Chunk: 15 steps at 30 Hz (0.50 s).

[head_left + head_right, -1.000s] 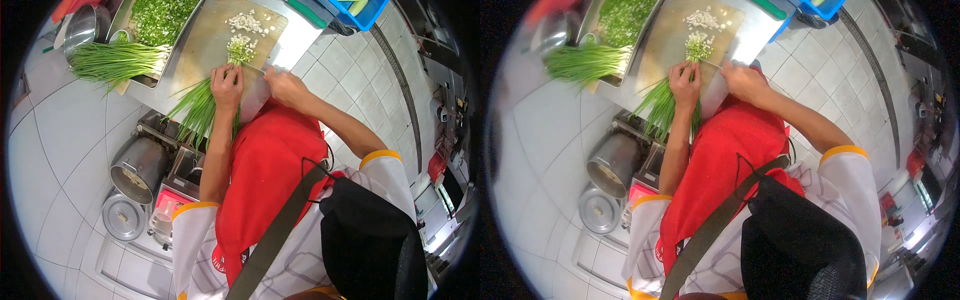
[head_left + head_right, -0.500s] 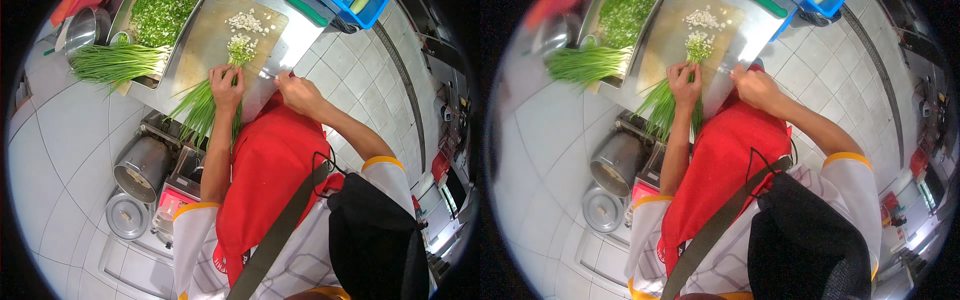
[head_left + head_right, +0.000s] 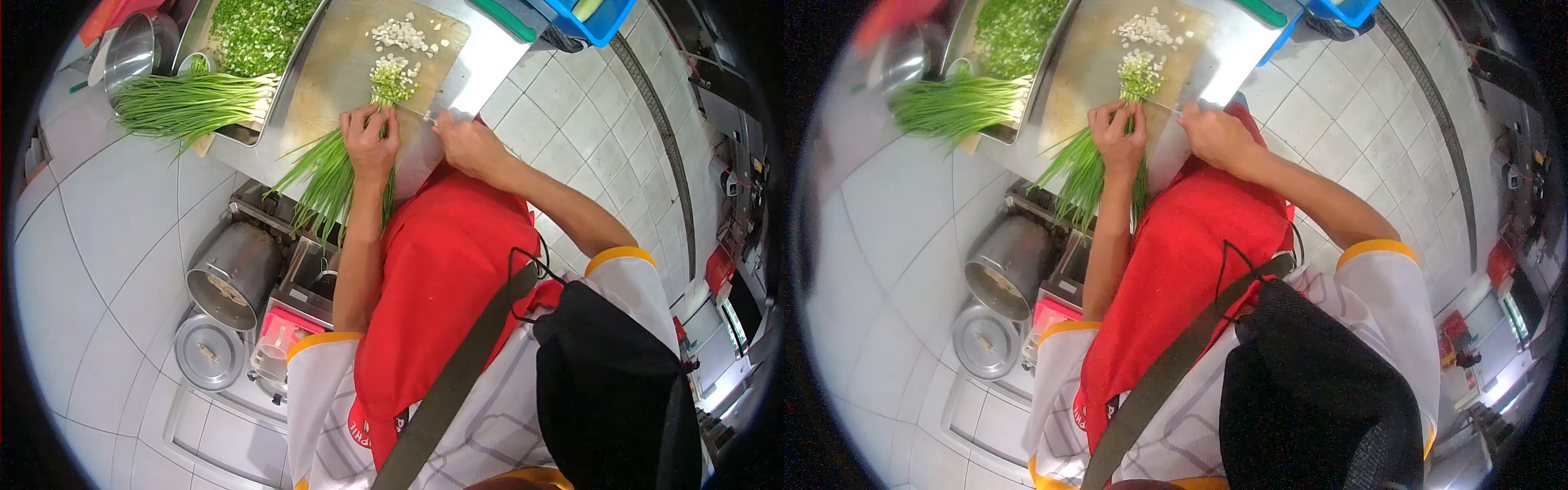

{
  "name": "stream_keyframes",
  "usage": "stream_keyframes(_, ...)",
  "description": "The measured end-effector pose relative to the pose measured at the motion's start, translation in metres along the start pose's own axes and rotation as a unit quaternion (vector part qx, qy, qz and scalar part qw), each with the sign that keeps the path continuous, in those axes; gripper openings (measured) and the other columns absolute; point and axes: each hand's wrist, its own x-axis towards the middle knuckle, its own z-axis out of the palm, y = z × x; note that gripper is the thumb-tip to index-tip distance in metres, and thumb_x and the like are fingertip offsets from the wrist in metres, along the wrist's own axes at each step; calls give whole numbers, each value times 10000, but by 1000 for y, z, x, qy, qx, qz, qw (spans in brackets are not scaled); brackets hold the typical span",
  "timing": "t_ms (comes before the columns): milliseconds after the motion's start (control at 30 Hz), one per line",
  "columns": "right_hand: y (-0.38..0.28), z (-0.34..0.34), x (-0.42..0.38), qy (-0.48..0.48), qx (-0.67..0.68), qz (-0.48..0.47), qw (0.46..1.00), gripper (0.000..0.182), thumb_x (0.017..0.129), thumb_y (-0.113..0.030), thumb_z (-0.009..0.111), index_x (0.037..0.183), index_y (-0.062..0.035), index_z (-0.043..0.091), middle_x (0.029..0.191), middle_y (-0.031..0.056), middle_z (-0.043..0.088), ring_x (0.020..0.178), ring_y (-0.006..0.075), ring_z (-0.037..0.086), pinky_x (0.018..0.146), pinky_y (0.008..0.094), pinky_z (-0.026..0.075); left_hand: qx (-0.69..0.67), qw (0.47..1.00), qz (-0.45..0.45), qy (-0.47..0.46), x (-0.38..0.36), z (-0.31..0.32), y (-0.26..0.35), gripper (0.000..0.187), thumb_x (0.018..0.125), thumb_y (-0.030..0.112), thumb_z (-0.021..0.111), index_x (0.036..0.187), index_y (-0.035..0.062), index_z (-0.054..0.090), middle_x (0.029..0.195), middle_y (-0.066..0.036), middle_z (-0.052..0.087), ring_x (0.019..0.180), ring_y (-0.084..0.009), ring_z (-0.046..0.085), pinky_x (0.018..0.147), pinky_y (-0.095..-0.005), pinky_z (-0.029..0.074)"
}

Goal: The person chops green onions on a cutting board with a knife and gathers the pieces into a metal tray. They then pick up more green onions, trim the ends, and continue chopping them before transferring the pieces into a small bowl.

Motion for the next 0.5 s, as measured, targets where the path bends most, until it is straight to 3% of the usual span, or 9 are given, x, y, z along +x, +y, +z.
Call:
stream_keyframes(67, 5, -7, -18, -58, 31, 80, 995, 249, 1032, -236, 418, 1027, 12, 434, 688, 261, 642, 664, 452, 660, 583, 553, 523, 1, 1000, -1, 11, -2, 3, -1, 135, 728, 16, 793, 815, 57, 698, 914, -87, 645, 876, -286, 582, 746, -389, 491)
stream_keyframes(267, 22, -27, -55, -98, 19, 103, 990, 276, 1043, -264, 398, 1023, 11, 406, 692, 290, 627, 652, 488, 639, 588, 577, 512, -6, 1000, -6, 2, -6, 3, -6, 160, 726, 13, 788, 804, 62, 657, 927, -85, 623, 900, -292, 577, 767, -391, 480)
stream_keyframes(400, 17, -25, -44, -72, 21, 107, 991, 270, 1040, -259, 407, 1023, 10, 428, 680, 279, 627, 642, 490, 633, 581, 572, 509, -10, 1000, -2, 3, -5, 2, -3, 167, 720, 6, 781, 798, 60, 644, 930, -86, 617, 911, -295, 577, 770, -393, 477)
stream_keyframes(500, 4, -26, -27, -22, 24, 50, 998, 270, 1036, -254, 418, 1021, 14, 456, 651, 271, 623, 624, 479, 637, 572, 566, 510, -15, 1000, 6, 6, -3, 1, -4, 164, 715, 3, 778, 796, 59, 647, 929, -88, 619, 910, -295, 577, 769, -396, 478)
